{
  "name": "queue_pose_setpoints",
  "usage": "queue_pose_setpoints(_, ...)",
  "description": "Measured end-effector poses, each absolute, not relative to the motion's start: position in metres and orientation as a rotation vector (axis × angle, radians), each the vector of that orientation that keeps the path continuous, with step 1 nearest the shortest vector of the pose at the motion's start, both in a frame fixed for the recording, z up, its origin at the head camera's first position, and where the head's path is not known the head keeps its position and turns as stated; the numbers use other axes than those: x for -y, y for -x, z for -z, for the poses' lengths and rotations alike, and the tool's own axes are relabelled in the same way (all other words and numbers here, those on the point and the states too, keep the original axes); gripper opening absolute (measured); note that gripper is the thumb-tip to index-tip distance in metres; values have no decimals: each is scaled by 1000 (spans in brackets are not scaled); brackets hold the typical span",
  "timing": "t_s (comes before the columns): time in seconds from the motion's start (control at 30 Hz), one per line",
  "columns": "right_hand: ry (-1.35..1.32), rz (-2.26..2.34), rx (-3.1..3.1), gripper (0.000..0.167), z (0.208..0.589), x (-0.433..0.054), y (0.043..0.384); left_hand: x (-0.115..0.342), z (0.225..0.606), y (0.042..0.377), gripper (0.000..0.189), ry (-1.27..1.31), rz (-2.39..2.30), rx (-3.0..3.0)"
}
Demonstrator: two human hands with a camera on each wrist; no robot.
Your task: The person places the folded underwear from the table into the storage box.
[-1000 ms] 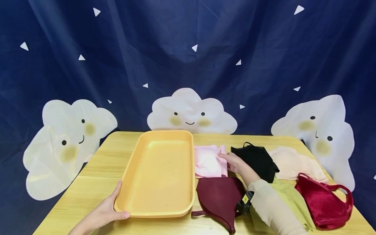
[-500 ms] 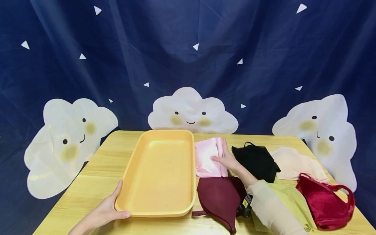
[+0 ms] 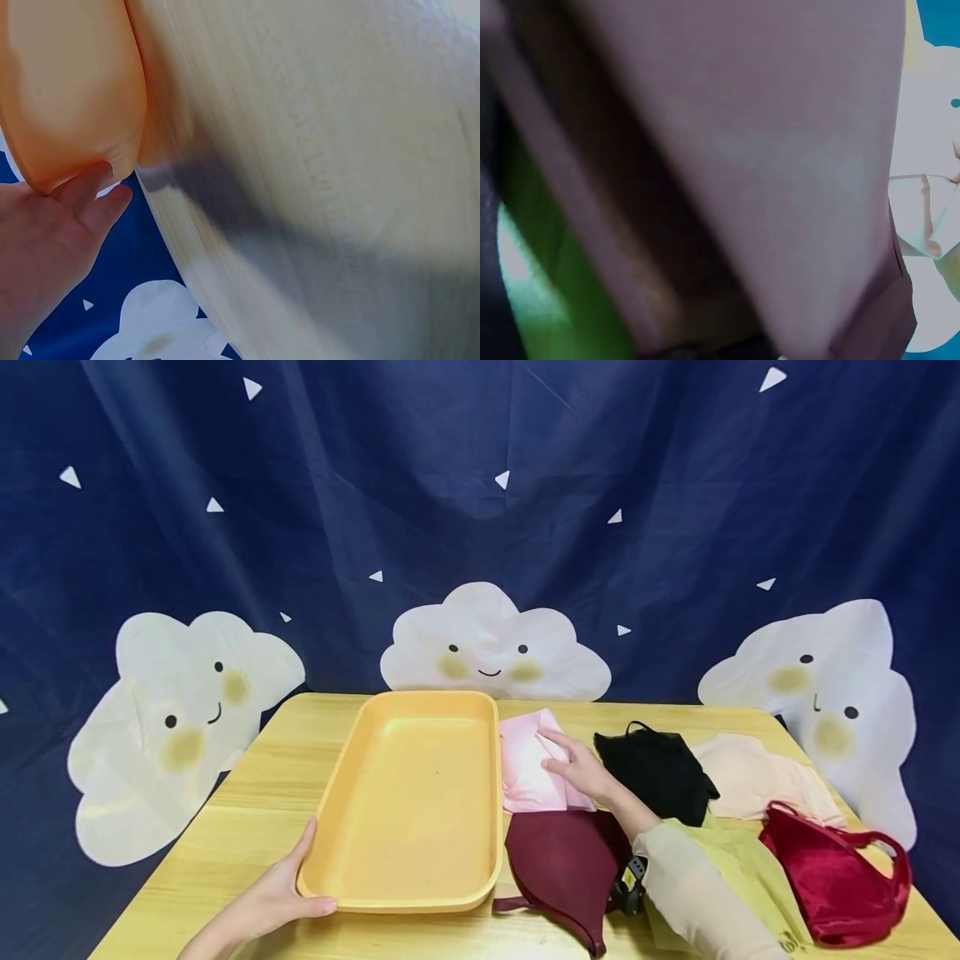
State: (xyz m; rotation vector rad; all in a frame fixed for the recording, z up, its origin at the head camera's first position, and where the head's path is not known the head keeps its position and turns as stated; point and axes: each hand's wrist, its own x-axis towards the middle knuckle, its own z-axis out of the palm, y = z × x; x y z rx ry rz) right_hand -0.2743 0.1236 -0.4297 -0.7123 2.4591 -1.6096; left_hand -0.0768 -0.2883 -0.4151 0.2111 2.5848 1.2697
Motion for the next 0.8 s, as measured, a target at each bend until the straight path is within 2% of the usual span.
queue_pose_setpoints(0.47,428,2026,-2391,61,373,-122,286,290,416,77,112,-211,-1296,-2594)
queue_pose_setpoints(0.8,299,2139,-2141,62,364,-72,282,290,415,76,110,-240,-1284,-2592)
